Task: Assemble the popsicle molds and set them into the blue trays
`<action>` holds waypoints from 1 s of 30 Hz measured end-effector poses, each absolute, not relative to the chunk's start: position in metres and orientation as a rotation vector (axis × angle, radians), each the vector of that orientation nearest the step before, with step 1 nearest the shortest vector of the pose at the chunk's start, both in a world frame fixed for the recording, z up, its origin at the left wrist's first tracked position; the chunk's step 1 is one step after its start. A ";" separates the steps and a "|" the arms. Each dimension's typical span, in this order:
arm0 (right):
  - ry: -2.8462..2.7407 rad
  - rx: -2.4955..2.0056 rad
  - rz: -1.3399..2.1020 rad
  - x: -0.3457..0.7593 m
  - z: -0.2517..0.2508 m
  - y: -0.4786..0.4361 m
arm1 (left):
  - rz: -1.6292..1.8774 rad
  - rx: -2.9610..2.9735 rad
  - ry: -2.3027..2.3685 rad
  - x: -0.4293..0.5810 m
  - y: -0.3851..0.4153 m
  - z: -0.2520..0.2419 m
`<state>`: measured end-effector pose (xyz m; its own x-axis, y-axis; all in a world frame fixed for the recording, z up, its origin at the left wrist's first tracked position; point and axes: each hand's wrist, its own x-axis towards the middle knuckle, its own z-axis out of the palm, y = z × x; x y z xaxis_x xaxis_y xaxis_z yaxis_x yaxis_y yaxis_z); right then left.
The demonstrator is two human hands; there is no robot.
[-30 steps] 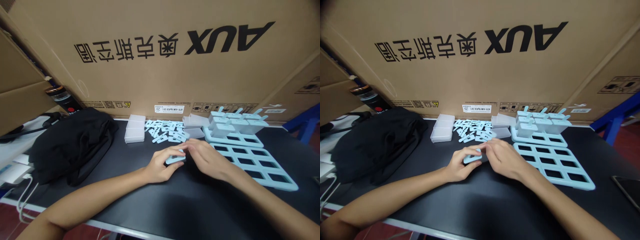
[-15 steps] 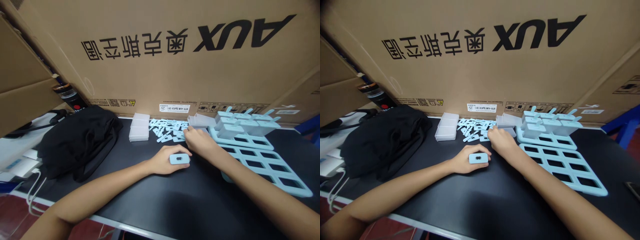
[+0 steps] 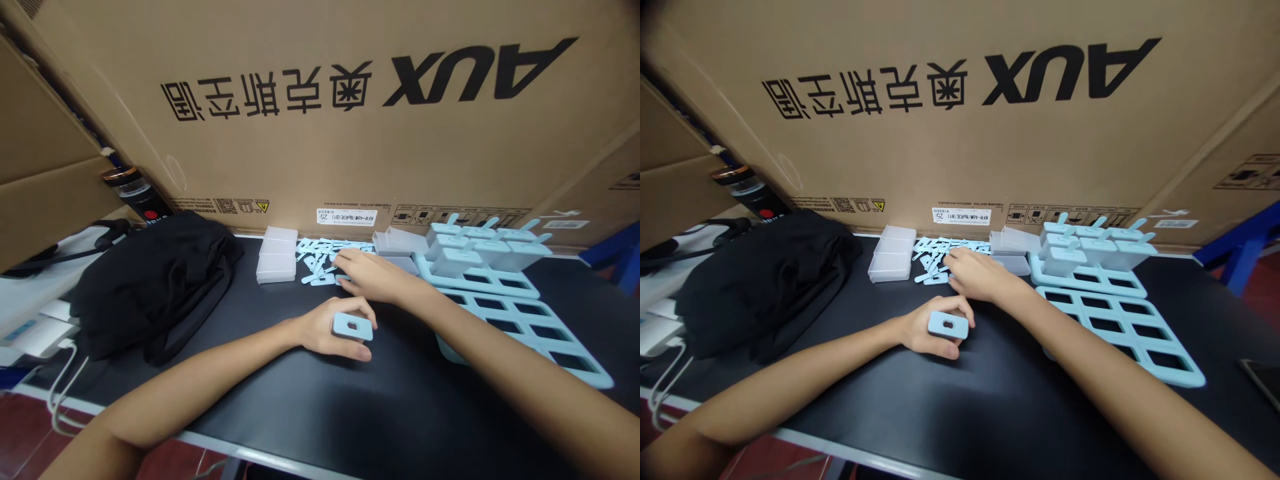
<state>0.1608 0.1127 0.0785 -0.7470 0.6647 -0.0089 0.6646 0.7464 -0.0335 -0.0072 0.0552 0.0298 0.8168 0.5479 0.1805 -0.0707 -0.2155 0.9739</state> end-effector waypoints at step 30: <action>-2.101 -0.957 1.250 0.208 0.113 0.072 | 0.741 1.662 0.474 0.001 0.055 0.025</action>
<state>0.2082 0.0717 0.1129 -0.6210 0.7806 0.0706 0.3103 0.3275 -0.8925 0.0011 0.0552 0.0249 0.7145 0.6661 0.2140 -0.0842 -0.2218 0.9715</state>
